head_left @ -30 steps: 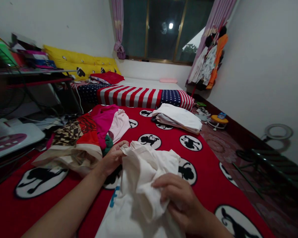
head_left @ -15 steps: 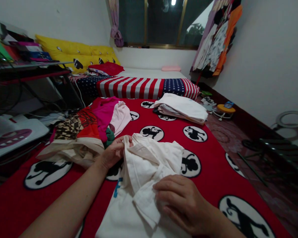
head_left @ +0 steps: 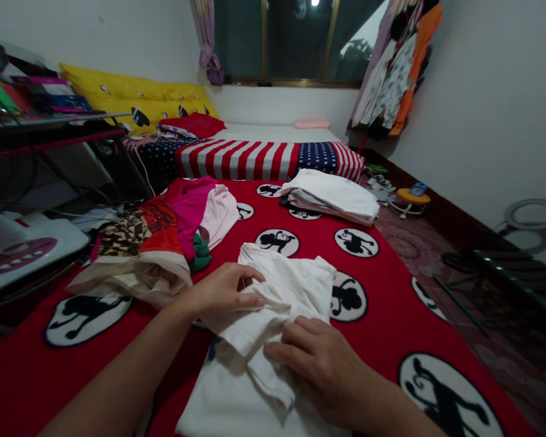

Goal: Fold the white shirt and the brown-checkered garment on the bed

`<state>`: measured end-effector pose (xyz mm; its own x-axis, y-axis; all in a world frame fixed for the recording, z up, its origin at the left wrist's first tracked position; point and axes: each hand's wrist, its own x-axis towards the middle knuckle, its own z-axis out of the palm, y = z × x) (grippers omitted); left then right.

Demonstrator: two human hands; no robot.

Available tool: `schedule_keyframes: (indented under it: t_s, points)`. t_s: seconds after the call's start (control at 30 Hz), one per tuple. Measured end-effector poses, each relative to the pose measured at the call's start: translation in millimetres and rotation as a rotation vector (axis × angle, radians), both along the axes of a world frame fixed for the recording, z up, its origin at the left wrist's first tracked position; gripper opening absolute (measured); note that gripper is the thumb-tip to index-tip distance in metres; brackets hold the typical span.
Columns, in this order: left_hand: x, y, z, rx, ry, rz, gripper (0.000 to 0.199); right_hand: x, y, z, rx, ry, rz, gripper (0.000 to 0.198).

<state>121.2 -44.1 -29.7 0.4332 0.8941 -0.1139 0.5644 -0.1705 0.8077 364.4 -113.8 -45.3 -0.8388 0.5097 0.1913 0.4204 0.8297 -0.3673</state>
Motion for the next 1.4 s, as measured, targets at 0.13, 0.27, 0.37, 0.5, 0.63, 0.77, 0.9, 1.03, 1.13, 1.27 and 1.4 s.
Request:
schedule_keyframes:
  t_s: [0.13,0.27,0.37,0.5,0.63,0.77,0.9,1.03,1.13,1.27,1.4]
  points:
    - [9,-5,2.9,-0.021,-0.189,-0.002,0.039,1,-1,1,-0.055,0.029,-0.007,0.029]
    - [14,-13,14.6,-0.004,-0.252,-0.027,0.034,5,-3,-3,-0.179,0.346,0.016,0.027]
    - [19,-23,26.3,0.037,-0.1,-0.116,0.025,13,-3,-8,-0.278,0.729,-0.072,0.022]
    - [27,-40,40.0,0.045,0.15,-0.362,0.025,22,3,-15,-0.316,1.125,-0.37,0.008]
    - [33,-59,45.1,0.105,0.329,-0.453,0.045,20,11,-16,-0.264,1.3,-0.497,0.009]
    - [40,-74,44.2,0.195,0.472,-0.392,0.044,15,10,-13,-0.226,1.316,-0.514,0.013]
    - [45,-75,37.8,0.259,0.578,-0.264,0.033,14,5,-10,-0.161,1.276,-0.496,0.014]
    - [41,-65,29.1,0.283,0.429,-0.155,0.037,14,5,-9,-0.125,1.266,-0.506,0.012]
    - [38,-57,29.6,0.233,0.215,-0.181,0.04,13,6,-9,-0.129,1.274,-0.5,0.011]
    - [36,-52,42.5,0.185,-0.003,-0.083,0.032,15,6,-11,-0.187,1.292,-0.51,0.013]
    - [33,-57,57.9,0.356,-0.073,-0.037,0.029,18,10,-11,-0.223,1.286,-0.655,0.012]
